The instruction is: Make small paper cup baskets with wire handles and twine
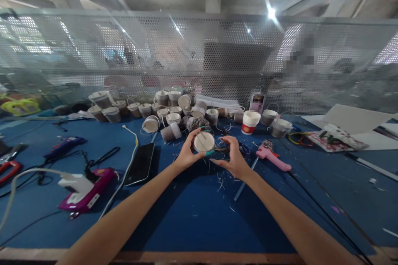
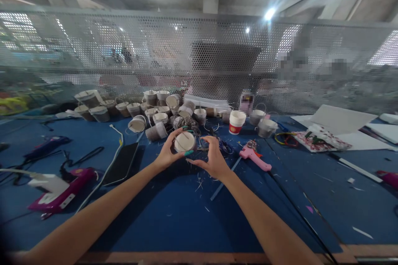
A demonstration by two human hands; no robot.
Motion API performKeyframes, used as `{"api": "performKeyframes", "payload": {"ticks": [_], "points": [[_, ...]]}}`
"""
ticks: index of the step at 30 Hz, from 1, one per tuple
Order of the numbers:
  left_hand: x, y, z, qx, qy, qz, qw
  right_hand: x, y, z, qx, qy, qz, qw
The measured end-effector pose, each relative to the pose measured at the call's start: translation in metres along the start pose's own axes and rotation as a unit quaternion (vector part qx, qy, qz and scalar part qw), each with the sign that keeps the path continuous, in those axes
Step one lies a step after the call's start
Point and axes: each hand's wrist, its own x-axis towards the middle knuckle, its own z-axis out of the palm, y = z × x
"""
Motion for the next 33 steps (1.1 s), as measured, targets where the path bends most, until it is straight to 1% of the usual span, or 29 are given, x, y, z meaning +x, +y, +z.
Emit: {"api": "performKeyframes", "payload": {"ticks": [2, 4, 6, 8, 10, 12, 15, 18, 22, 24, 30, 33], "points": [[-0.001, 0.001, 0.004, -0.04, 0.014, -0.029, 0.999, 0.0, 0.0, 0.004, 0.002, -0.021, 0.008, 1.0], [-0.001, 0.004, 0.008, -0.063, 0.017, -0.044, 0.997, 0.0, 0.0, 0.008, 0.02, -0.051, 0.025, 0.998], [-0.001, 0.007, 0.011, -0.072, 0.004, -0.041, 0.997, 0.0, -0.001, 0.011, 0.034, -0.064, 0.046, 0.996], [-0.002, 0.009, 0.013, -0.066, -0.018, -0.027, 0.997, 0.0, -0.001, 0.013, 0.033, -0.061, 0.055, 0.996], [-0.002, 0.011, 0.015, -0.046, -0.039, -0.003, 0.998, 0.001, 0.002, 0.013, 0.025, -0.055, 0.042, 0.997], [-0.003, 0.01, 0.016, -0.028, -0.047, 0.02, 0.998, 0.001, 0.004, 0.013, 0.02, -0.05, 0.02, 0.998], [-0.005, 0.01, 0.018, -0.002, -0.04, 0.036, 0.999, 0.001, 0.007, 0.012, 0.011, -0.041, 0.001, 0.999], [-0.007, 0.014, 0.018, 0.055, -0.036, 0.06, 0.996, 0.001, 0.007, 0.013, 0.006, -0.044, -0.003, 0.999], [-0.007, 0.022, 0.015, 0.161, -0.044, 0.111, 0.98, 0.001, 0.007, 0.014, 0.02, -0.067, -0.008, 0.997], [-0.006, 0.025, 0.014, 0.193, -0.056, 0.128, 0.971, 0.0, 0.007, 0.015, 0.024, -0.077, -0.006, 0.997], [-0.005, 0.021, 0.011, 0.214, -0.106, 0.148, 0.96, 0.0, 0.011, 0.015, 0.035, -0.064, 0.002, 0.997], [-0.006, 0.017, 0.01, 0.225, -0.11, 0.165, 0.954, 0.0, 0.012, 0.014, 0.032, -0.066, 0.001, 0.997]]}}
